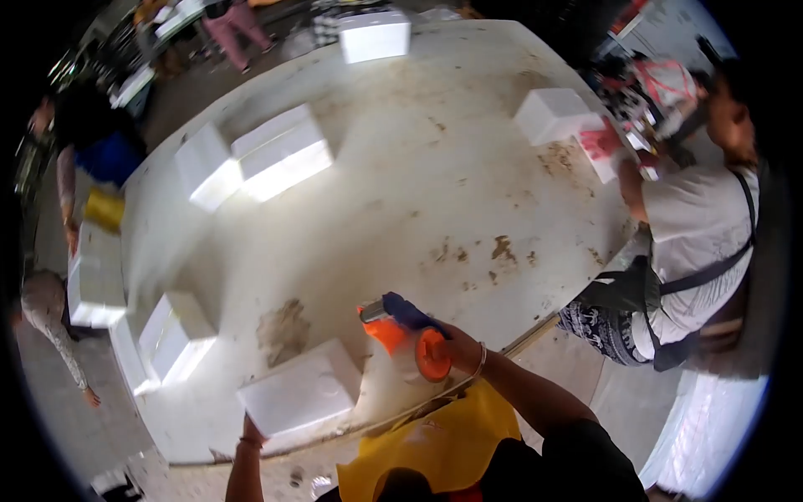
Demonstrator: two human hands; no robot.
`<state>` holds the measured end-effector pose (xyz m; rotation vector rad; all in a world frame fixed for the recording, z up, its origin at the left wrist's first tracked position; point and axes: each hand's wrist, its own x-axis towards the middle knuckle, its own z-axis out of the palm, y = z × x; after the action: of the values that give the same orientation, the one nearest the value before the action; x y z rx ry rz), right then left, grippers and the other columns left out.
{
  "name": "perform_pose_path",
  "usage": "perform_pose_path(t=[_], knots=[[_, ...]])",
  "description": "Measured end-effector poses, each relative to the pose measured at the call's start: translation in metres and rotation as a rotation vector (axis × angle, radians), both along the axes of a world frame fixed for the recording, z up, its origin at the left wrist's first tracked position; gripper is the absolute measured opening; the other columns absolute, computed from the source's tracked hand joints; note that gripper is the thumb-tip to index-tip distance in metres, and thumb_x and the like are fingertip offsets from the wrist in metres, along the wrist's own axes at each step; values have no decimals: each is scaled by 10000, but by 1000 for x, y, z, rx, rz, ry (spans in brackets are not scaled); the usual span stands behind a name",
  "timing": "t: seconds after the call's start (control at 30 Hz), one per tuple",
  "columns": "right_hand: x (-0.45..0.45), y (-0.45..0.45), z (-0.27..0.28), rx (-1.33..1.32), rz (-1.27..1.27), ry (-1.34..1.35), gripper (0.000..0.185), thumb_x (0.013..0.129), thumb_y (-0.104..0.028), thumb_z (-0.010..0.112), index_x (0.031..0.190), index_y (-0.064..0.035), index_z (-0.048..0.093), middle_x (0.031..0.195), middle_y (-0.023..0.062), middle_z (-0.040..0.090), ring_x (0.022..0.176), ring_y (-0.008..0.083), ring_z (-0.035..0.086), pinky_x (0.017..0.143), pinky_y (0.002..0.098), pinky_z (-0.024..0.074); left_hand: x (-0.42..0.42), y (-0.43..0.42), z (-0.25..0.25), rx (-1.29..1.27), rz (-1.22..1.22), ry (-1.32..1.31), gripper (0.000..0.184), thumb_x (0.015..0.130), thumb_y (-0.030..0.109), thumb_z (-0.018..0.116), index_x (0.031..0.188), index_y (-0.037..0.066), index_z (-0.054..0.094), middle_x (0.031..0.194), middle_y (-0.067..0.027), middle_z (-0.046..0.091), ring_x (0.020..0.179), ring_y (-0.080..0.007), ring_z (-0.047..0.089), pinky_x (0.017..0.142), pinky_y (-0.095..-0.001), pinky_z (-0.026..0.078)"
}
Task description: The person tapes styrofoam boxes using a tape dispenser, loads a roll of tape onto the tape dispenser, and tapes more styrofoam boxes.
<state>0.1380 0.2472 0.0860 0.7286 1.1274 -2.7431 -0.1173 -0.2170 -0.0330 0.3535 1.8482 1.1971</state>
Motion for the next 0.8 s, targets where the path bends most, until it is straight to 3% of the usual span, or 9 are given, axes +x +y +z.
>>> perform_pose_path(t=[0.03,0.07,0.13,0.2,0.27,0.33,0.47,0.63,0.8], knots=[[-14,-7,13,107,56,-5,623,745,-33,567,1343,-9,393,1240,85,529,1118,173,505,969,323,402,1,1,38,-170,-105,279,628,832,109,577,1378,20,280,1385,-150,392,1279,-291,374,1006,-481,351],[-26,-14,30,187,110,23,612,752,-26,558,1343,-11,399,1242,82,529,1113,167,505,968,315,398,0,18,107,-478,-388,828,618,805,6,579,1360,1,308,1360,-163,413,1258,-274,401,1006,-458,361],[-48,-20,62,360,200,92,593,764,-12,539,1343,-14,411,1245,76,529,1104,154,505,965,299,391,-8,-11,130,-415,-64,1046,498,794,-18,559,1274,-8,428,1270,-160,492,1157,-235,492,916,-399,435],[-57,-28,71,428,256,160,593,773,8,517,1354,-26,405,1248,72,525,1092,143,504,957,288,386,0,23,188,-91,534,535,148,858,62,528,1001,32,550,970,-69,600,841,-165,590,663,-320,497],[-72,-36,84,452,312,179,591,771,3,515,1351,-40,414,1222,77,534,1077,153,512,944,287,391,27,66,234,315,613,47,174,913,241,525,946,72,552,881,-43,587,772,-151,578,617,-297,490],[-86,-48,96,708,358,329,583,765,2,506,1340,-59,435,1137,87,547,1011,176,529,905,288,407,52,117,251,514,452,-501,341,912,410,521,953,75,566,852,-43,590,773,-146,577,619,-277,478],[-93,-51,117,1112,487,486,579,735,16,484,1305,-85,481,958,110,521,861,234,533,815,298,432,70,165,269,467,397,-628,325,875,359,615,976,53,576,845,-27,593,793,-132,579,657,-265,476],[-107,-45,104,1149,460,694,599,682,57,472,1264,-75,521,921,124,506,808,261,517,772,305,439,80,155,253,538,428,-882,234,890,231,611,1015,37,575,907,-34,592,859,-119,567,751,-261,470],[-129,-45,95,1215,457,744,611,648,69,474,1228,-102,563,925,133,507,807,281,535,755,316,460,76,143,238,689,527,-977,300,948,291,478,1072,29,557,961,-81,585,901,-221,565,838,-377,452]])
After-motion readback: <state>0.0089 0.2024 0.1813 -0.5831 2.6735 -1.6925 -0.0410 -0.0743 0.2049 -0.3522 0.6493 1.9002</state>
